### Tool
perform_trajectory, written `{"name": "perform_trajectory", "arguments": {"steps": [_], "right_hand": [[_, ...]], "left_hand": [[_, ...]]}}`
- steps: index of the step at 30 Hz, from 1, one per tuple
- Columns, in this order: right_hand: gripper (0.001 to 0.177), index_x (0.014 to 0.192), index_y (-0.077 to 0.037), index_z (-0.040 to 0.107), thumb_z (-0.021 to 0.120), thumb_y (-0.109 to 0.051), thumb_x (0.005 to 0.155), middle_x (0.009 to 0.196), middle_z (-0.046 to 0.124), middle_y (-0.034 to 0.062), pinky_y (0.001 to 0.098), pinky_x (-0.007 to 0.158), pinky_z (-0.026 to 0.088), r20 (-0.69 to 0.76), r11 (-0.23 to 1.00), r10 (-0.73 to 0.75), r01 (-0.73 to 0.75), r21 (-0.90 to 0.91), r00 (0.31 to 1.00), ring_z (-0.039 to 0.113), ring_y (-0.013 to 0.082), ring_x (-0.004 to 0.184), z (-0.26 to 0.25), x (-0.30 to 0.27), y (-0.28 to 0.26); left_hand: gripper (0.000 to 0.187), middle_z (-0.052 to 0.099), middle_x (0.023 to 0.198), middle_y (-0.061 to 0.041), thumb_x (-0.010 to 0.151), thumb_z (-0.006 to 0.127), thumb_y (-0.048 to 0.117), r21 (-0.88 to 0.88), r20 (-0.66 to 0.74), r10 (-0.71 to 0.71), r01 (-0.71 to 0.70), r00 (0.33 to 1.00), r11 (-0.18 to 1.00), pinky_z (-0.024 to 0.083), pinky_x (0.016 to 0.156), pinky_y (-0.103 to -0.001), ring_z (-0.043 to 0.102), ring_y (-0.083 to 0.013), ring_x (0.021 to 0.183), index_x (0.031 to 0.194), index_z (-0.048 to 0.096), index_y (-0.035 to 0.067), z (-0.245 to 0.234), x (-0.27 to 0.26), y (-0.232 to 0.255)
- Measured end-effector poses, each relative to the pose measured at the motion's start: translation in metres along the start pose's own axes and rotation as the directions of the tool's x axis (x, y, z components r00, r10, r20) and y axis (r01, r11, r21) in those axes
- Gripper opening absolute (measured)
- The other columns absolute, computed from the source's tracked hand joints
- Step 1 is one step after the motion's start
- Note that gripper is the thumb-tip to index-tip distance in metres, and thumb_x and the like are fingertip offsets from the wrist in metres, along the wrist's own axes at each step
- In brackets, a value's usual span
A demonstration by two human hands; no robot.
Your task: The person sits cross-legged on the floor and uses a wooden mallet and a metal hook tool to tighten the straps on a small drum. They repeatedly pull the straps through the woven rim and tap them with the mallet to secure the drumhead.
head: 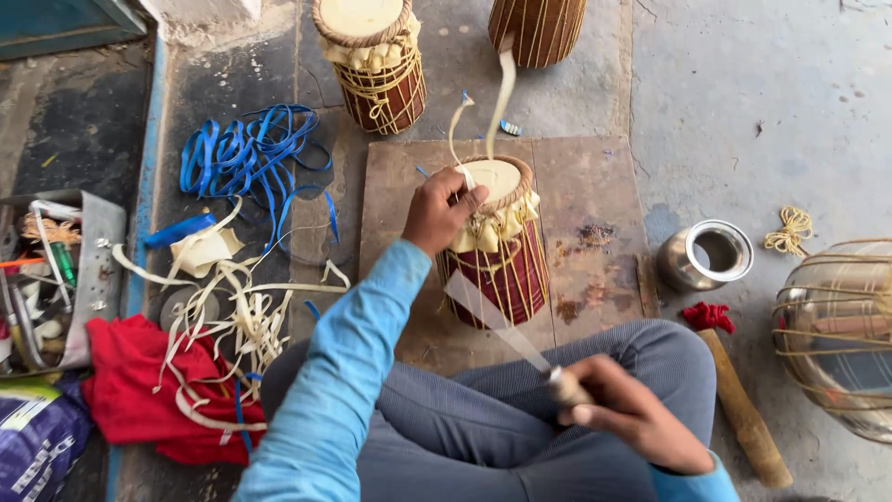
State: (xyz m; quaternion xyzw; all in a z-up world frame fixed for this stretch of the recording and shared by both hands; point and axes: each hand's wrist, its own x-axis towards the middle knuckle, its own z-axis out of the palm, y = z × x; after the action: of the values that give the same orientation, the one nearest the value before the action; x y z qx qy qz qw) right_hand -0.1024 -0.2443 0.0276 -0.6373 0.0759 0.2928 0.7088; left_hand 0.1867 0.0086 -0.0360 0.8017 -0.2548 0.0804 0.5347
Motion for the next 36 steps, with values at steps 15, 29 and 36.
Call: {"name": "perform_trajectory", "arguments": {"steps": [15,29,36], "right_hand": [[0.055,0.141,-0.018,0.062,0.071,-0.02,0.087,0.079,0.059,0.0017,0.0282,0.051,0.043,-0.512,0.732,-0.438,-0.037,-0.68,0.739,0.049,0.0097,0.06,0.036,0.009,-0.043],[0.053,0.136,-0.034,0.064,0.072,-0.027,0.085,0.091,0.065,0.0029,0.0345,0.066,0.056,-0.556,0.558,-0.445,-0.269,-0.785,0.702,0.068,0.0161,0.071,0.053,-0.003,-0.052],[0.061,0.144,-0.035,0.061,0.069,-0.028,0.085,0.087,0.065,0.005,0.038,0.068,0.056,-0.533,0.463,-0.419,-0.333,-0.822,0.735,0.069,0.0197,0.073,0.062,-0.008,-0.072]], "left_hand": [[0.058,0.066,0.11,0.001,0.078,0.077,0.068,0.172,-0.111,0.226,-0.205,0.968,0.964,0.031,0.107,-0.047,0.06,-0.0218,0.11,0.094,0.064,0.014,0.01,-0.024,0.015],[0.066,0.065,0.109,0.001,0.073,0.075,0.076,0.204,-0.128,0.26,-0.231,0.957,0.951,0.029,0.114,-0.052,0.061,-0.0221,0.112,0.097,0.062,0.016,0.02,-0.022,0.012],[0.068,0.063,0.102,0.002,0.072,0.074,0.078,0.184,-0.133,0.236,-0.21,0.963,0.96,0.033,0.108,-0.049,0.06,-0.0224,0.106,0.094,0.061,0.016,0.027,-0.021,0.01]]}}
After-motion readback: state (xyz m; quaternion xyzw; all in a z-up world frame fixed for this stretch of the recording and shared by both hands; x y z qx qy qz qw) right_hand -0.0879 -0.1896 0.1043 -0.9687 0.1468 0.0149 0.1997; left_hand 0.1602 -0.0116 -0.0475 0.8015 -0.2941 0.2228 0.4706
